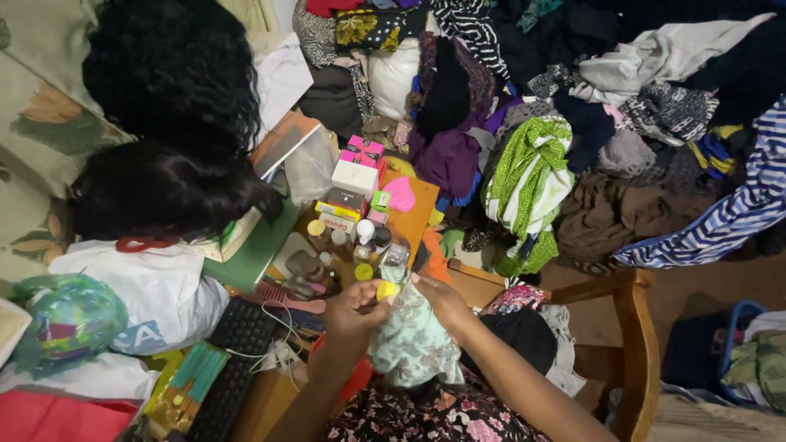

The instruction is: The person wipes a cluttered desk surface with a cloth, moving small items like bottles, boxes, and a keyboard aside to reach different areas. They handle several small containers and a red bowl, then continue wiping the desk and surrounding items.

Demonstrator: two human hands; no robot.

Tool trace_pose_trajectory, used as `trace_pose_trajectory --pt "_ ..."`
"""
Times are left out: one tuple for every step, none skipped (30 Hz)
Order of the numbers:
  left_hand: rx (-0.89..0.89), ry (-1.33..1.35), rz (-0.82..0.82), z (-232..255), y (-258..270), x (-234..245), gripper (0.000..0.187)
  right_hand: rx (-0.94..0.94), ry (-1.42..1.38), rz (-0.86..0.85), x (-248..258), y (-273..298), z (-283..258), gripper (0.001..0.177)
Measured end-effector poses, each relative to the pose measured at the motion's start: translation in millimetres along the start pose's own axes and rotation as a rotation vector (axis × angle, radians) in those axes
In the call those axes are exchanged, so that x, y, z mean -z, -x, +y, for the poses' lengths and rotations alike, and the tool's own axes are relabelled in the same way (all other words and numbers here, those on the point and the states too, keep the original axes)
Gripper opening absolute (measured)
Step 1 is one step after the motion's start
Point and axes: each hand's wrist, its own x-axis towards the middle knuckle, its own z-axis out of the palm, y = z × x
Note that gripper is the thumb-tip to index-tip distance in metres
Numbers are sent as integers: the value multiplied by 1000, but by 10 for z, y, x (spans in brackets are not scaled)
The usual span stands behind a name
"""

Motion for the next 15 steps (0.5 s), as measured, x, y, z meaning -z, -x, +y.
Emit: trace_pose_trajectory --pt "1 0 -3 42 13 -26 28 1 -1 3 17 12 49 44" --pt "7 -41 -7 86 16 -52 29 -9 50 24 35 11 90 41" --pt "12 -82 -11 130 18 -75 31 -19 101 45 51 9 131 38" --pt "11 -83 -10 179 28 -82 31 -18 101 43 -77 209 -132 38" --pt "-20 -270 15 225 37 -89 33 309 460 136 -202 409 -393 33" --pt "-44 -458 39 262 69 -103 35 634 815 230 -322 634 -642 31" --pt "-39 -459 39 232 80 -87 35 629 814 228 -347 680 -738 31" --pt "-51 -481 11 212 64 -65 34 637 910 185 -374 703 -846 35" --pt "-63 -503 -17 193 49 -43 33 644 1006 140 -402 727 -957 40" --pt "-66 -504 -16 246 60 -61 33 647 1005 139 -376 704 -912 40" --pt "-83 -509 -32 299 71 -78 32 730 1025 108 -351 682 -867 44" --pt "-98 -512 -47 348 89 -95 32 810 1045 73 -325 661 -821 48" --pt "-98 -512 -43 367 91 -100 32 812 1045 70 -319 647 -799 48" --pt "-94 -540 -36 380 113 -105 33 798 1003 78 -316 646 -767 50" --pt "-89 -568 -29 393 134 -111 34 783 961 87 -310 645 -736 52"
